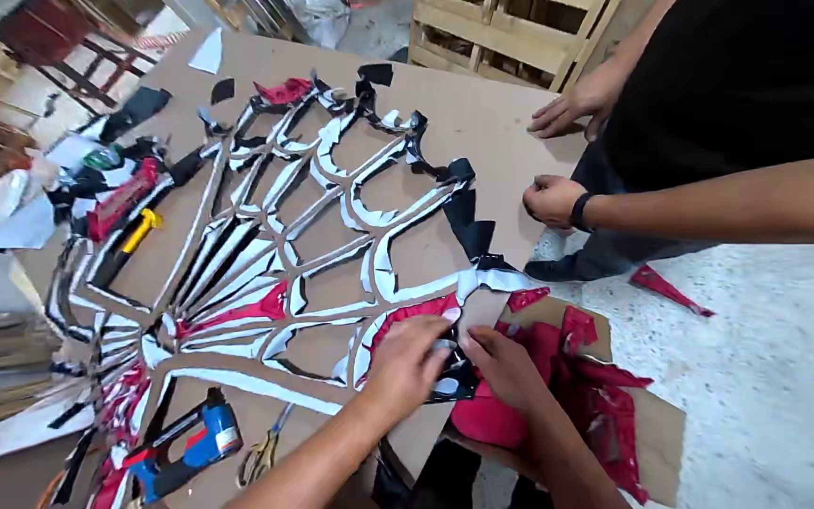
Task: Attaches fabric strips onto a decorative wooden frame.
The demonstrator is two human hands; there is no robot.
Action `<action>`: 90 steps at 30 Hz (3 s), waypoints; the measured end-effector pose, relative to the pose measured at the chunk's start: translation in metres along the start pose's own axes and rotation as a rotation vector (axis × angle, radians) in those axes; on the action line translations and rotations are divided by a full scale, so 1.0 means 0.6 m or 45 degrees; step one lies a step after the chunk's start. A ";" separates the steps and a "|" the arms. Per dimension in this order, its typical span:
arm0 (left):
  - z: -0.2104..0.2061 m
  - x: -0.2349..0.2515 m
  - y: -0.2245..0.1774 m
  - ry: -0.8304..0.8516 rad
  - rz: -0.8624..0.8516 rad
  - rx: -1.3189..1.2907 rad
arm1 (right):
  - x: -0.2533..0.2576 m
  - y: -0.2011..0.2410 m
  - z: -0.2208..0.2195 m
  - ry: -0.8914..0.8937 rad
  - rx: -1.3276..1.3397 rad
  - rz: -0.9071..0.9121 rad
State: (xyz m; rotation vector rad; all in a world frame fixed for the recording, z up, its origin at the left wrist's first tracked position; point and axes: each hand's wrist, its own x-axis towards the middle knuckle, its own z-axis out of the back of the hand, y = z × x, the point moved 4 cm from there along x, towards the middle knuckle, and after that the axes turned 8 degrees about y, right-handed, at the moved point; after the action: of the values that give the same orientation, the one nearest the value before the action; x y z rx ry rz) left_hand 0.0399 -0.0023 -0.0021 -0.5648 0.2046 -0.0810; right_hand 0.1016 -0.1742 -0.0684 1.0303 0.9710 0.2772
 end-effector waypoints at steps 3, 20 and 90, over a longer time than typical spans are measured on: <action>-0.036 -0.067 0.062 -0.217 0.196 0.131 | 0.057 0.022 -0.027 -0.007 0.089 -0.166; -0.043 -0.030 0.032 0.170 0.790 -0.256 | 0.077 -0.024 -0.055 0.092 0.430 -0.084; 0.263 -0.461 0.274 0.145 0.968 -0.017 | 0.116 0.030 -0.021 -0.281 0.533 -0.102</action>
State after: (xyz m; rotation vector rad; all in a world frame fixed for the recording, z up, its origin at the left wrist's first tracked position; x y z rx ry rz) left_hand -0.1929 0.2553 0.0863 -0.4660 0.5187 0.6273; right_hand 0.1355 -0.1152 -0.0938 1.3669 0.8839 -0.1128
